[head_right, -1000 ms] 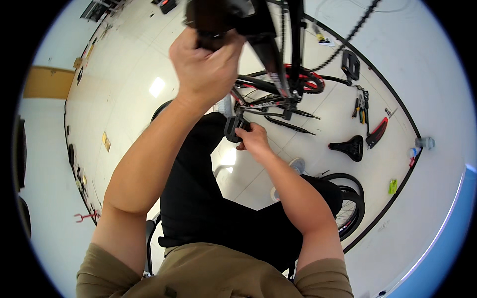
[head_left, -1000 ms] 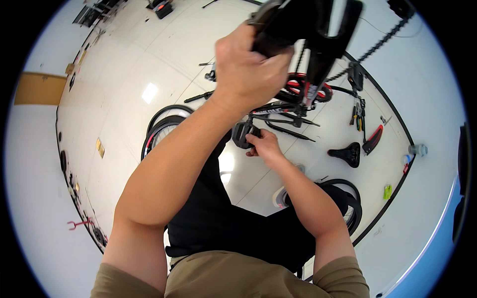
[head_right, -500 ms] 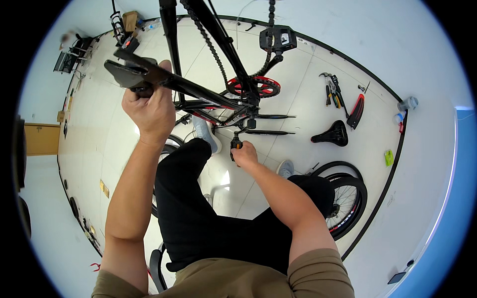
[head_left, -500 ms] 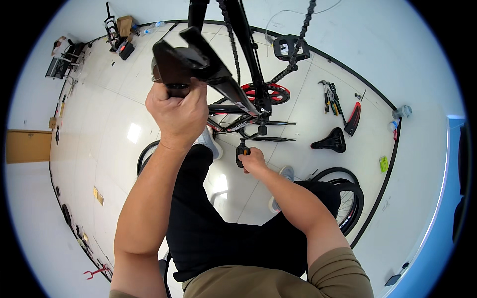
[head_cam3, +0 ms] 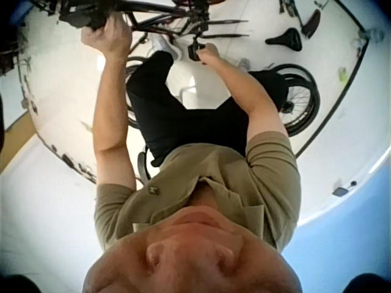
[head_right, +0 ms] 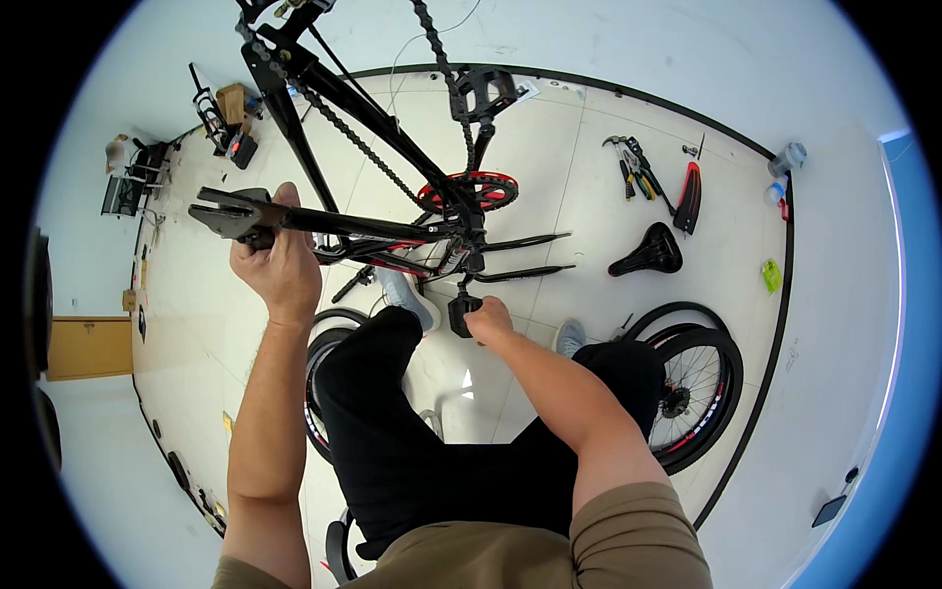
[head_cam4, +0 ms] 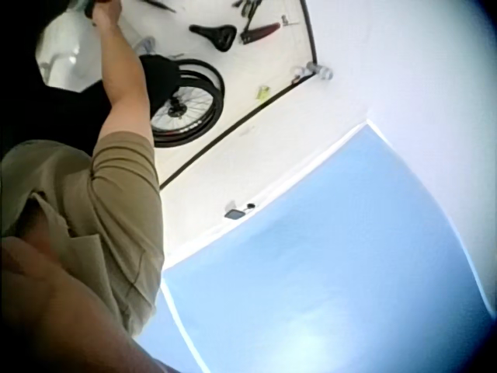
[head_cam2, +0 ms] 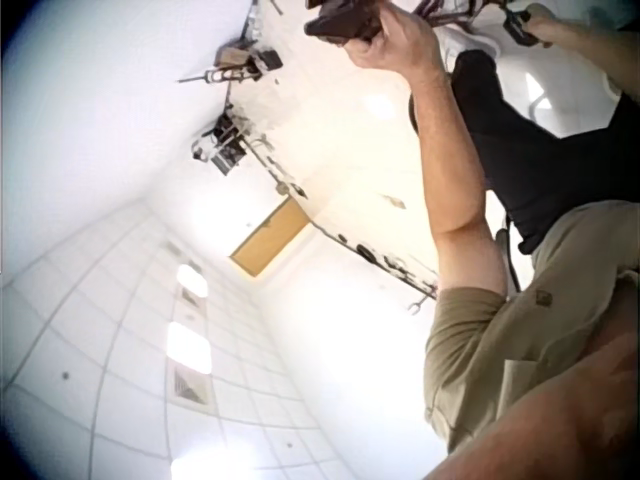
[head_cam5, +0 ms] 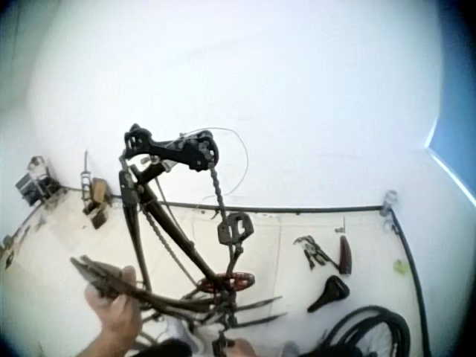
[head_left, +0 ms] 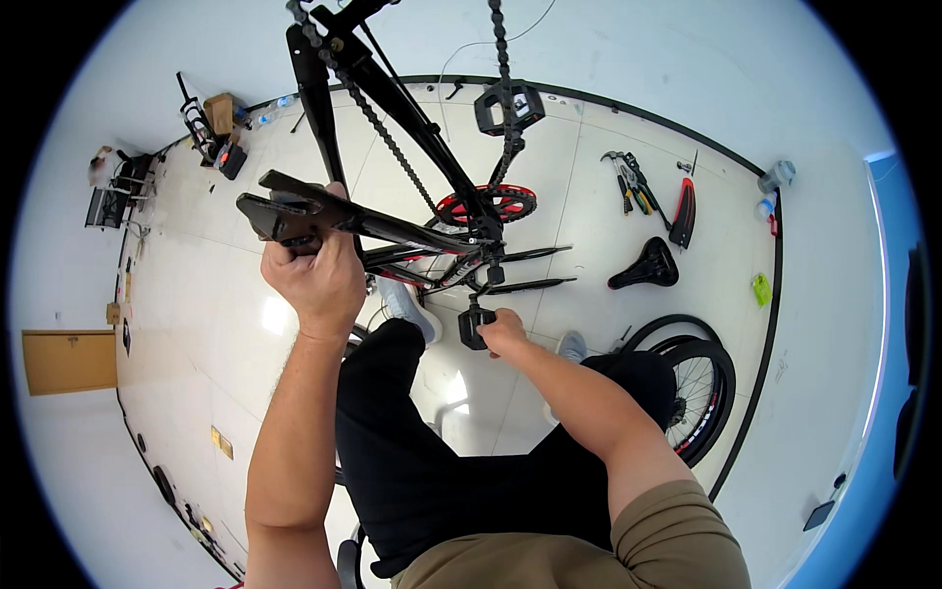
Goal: The person assembles a bicycle by attaching a pedal to the crank arm using a pedal wrench. They rotate the crank to test the pedal and chain movement, then continue tightening the pedal. The bicycle frame is held upside down during the process.
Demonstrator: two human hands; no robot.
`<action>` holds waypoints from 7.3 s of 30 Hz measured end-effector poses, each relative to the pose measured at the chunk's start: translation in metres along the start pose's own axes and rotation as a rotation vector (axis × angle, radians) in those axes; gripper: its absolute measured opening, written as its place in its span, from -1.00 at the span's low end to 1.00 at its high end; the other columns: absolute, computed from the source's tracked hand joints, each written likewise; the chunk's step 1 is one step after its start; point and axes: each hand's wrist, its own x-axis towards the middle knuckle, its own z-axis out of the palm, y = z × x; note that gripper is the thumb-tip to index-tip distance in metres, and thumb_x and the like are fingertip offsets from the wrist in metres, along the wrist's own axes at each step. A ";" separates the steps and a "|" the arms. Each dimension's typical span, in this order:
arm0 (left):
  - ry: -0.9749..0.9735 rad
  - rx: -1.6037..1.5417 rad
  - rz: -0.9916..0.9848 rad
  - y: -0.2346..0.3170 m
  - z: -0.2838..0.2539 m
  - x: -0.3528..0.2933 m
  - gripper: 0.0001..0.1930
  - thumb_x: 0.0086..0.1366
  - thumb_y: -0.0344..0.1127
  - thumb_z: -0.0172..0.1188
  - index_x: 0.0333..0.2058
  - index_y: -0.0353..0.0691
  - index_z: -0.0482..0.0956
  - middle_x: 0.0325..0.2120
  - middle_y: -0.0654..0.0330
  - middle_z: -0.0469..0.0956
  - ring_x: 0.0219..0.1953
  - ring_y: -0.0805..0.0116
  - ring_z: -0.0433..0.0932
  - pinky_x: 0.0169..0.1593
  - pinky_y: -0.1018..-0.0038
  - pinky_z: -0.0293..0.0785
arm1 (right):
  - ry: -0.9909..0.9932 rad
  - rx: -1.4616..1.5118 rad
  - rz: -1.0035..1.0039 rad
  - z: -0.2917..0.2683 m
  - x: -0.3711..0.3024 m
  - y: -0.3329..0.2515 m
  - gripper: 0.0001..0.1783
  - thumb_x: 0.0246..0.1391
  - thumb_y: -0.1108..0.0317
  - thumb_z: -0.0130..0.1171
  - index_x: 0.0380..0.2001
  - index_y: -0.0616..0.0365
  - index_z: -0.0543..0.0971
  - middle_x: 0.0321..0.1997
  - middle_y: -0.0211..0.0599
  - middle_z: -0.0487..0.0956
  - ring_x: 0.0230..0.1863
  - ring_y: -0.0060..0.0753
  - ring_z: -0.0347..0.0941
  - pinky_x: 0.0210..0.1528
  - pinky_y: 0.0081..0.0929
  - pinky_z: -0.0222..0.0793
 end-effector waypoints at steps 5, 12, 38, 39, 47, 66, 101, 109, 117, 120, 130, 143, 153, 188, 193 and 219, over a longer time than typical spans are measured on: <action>-0.007 0.024 0.038 -0.003 0.001 0.000 -0.96 0.30 -0.53 0.20 -0.32 -0.39 0.58 -0.58 0.29 0.49 -0.63 0.65 0.32 -0.58 0.68 0.21 | 0.032 -0.047 0.043 -0.015 0.001 0.003 -0.74 -0.08 0.39 0.18 -0.31 0.31 0.46 -0.38 0.01 0.58 -0.49 -0.05 0.58 -0.55 -0.23 0.49; 0.001 -0.037 -0.004 0.000 0.002 0.001 -0.97 0.22 -0.55 0.25 -0.36 -0.36 0.58 -0.54 0.29 0.55 -0.55 0.62 0.44 -0.45 0.67 0.35 | 0.091 -0.090 0.041 -0.019 0.014 0.019 -0.71 -0.05 0.34 0.29 -0.37 0.33 0.46 -0.46 -0.07 0.53 -0.59 -0.19 0.51 -0.66 -0.29 0.42; -0.018 0.147 0.018 -0.010 -0.004 0.002 -0.95 0.24 -0.58 0.14 -0.32 -0.40 0.54 -0.48 0.24 0.56 -0.54 0.65 0.39 -0.49 0.67 0.29 | 0.114 -0.031 0.093 -0.044 0.006 0.016 -0.74 -0.02 0.37 0.29 -0.37 0.28 0.44 -0.49 -0.14 0.51 -0.61 -0.30 0.45 -0.67 -0.32 0.34; -0.014 0.152 0.023 -0.009 -0.003 0.002 -0.94 0.23 -0.59 0.13 -0.32 -0.40 0.54 -0.48 0.25 0.56 -0.54 0.65 0.39 -0.49 0.67 0.29 | 0.117 -0.032 0.103 -0.044 0.006 0.016 -0.74 -0.03 0.37 0.29 -0.37 0.28 0.44 -0.48 -0.13 0.52 -0.59 -0.29 0.47 -0.66 -0.31 0.35; -0.047 0.179 0.020 0.002 -0.001 0.003 -0.89 0.22 -0.61 0.11 -0.28 -0.42 0.56 -0.44 0.24 0.57 -0.48 0.63 0.42 -0.43 0.67 0.32 | 0.261 -0.300 0.074 -0.052 0.008 0.022 -0.75 -0.04 0.34 0.19 -0.27 0.23 0.50 -0.34 -0.09 0.59 -0.40 -0.10 0.58 -0.40 -0.23 0.49; -0.044 0.178 0.110 0.014 -0.002 0.008 -0.95 0.14 -0.48 0.19 -0.46 -0.31 0.52 -0.66 0.27 0.46 -0.59 0.50 0.37 -0.49 0.48 0.30 | 0.353 -0.302 0.120 -0.061 0.003 0.014 -0.72 -0.05 0.34 0.25 -0.26 0.24 0.53 -0.27 -0.04 0.62 -0.32 -0.09 0.61 -0.35 -0.22 0.53; 0.015 0.151 0.117 0.018 0.012 0.017 -0.78 0.02 -0.19 0.34 -0.43 -0.18 0.58 -0.64 0.11 0.57 -0.55 0.03 0.58 -0.42 0.28 0.53 | 0.529 -0.403 -0.173 -0.108 -0.006 0.031 -0.67 -0.06 0.40 0.31 -0.29 0.42 0.49 -0.41 -0.09 0.55 -0.60 -0.28 0.52 -0.67 -0.42 0.49; -0.018 0.148 0.049 0.020 0.011 0.014 -0.74 0.04 -0.12 0.36 -0.41 -0.17 0.58 -0.66 0.14 0.55 -0.57 0.06 0.56 -0.44 0.30 0.50 | 0.498 -0.273 -0.079 -0.115 -0.056 -0.006 -0.67 -0.07 0.40 0.30 -0.27 0.41 0.49 -0.41 -0.13 0.54 -0.57 -0.31 0.53 -0.67 -0.42 0.51; -0.030 0.152 0.035 0.021 0.011 0.013 -0.75 0.05 -0.13 0.35 -0.38 -0.16 0.60 -0.66 0.14 0.55 -0.54 0.07 0.57 -0.42 0.30 0.51 | 0.517 -0.140 -0.082 -0.128 -0.075 -0.014 -0.69 -0.11 0.40 0.30 -0.29 0.38 0.52 -0.46 -0.13 0.56 -0.56 -0.33 0.54 -0.63 -0.43 0.50; -0.038 0.169 0.031 0.019 0.010 0.013 -0.75 0.05 -0.15 0.35 -0.36 -0.15 0.60 -0.66 0.14 0.56 -0.54 0.07 0.58 -0.41 0.30 0.52 | 0.534 -0.089 -0.089 -0.132 -0.088 -0.022 -0.70 -0.11 0.41 0.28 -0.29 0.39 0.55 -0.49 -0.14 0.57 -0.54 -0.33 0.55 -0.61 -0.43 0.47; -0.057 0.164 -0.010 0.018 0.007 0.012 -0.79 0.04 -0.21 0.33 -0.36 -0.14 0.59 -0.61 0.14 0.59 -0.51 0.06 0.59 -0.37 0.28 0.53 | 0.766 -0.220 -0.253 -0.136 -0.114 -0.025 -0.63 -0.12 0.27 0.22 -0.25 0.29 0.66 -0.36 -0.04 0.65 -0.29 -0.14 0.60 -0.15 -0.26 0.43; -0.050 0.196 0.041 0.017 0.007 0.011 -0.81 0.08 -0.25 0.29 -0.30 -0.08 0.61 -0.57 0.13 0.60 -0.48 0.02 0.59 -0.36 0.25 0.53 | 0.663 0.488 -0.369 -0.134 -0.106 -0.015 -0.68 0.00 0.28 0.20 -0.20 0.24 0.50 -0.34 -0.35 0.52 -0.45 -0.51 0.45 -0.44 -0.45 0.48; -0.059 0.215 0.010 0.017 0.009 0.012 -0.78 0.08 -0.24 0.29 -0.27 -0.11 0.62 -0.57 0.12 0.61 -0.48 0.03 0.60 -0.35 0.26 0.54 | 0.495 0.891 -0.354 -0.127 -0.119 -0.014 -0.76 0.12 0.37 0.19 -0.15 0.12 0.45 -0.33 -0.26 0.57 -0.34 -0.32 0.56 -0.42 -0.29 0.60; -0.007 0.201 0.101 0.019 0.012 0.012 -0.73 0.17 -0.22 0.33 -0.43 -0.36 0.55 -0.68 0.05 0.53 -0.64 0.16 0.51 -0.47 0.38 0.45 | -0.422 1.138 -0.420 -0.105 -0.141 -0.043 -0.55 0.27 -0.05 0.03 -0.15 0.14 0.55 -0.26 -0.18 0.61 -0.20 -0.22 0.52 -0.11 -0.20 0.43; -0.057 0.244 0.002 0.022 0.009 0.013 -0.80 0.10 -0.21 0.28 -0.34 -0.17 0.62 -0.58 0.10 0.61 -0.48 0.03 0.60 -0.32 0.28 0.54 | -0.466 1.061 -0.405 -0.100 -0.138 -0.045 -0.50 0.27 -0.12 -0.01 -0.14 0.12 0.54 -0.23 -0.17 0.59 -0.18 -0.19 0.49 -0.07 -0.16 0.40; -0.033 0.206 0.050 0.018 0.010 0.013 -0.79 0.07 -0.27 0.30 -0.33 -0.21 0.61 -0.66 0.11 0.57 -0.55 0.03 0.58 -0.38 0.27 0.52 | -0.643 0.820 -0.339 -0.046 -0.137 -0.071 -0.35 0.26 -0.27 -0.08 -0.14 0.18 0.51 -0.23 -0.17 0.59 -0.19 -0.23 0.51 -0.09 -0.22 0.44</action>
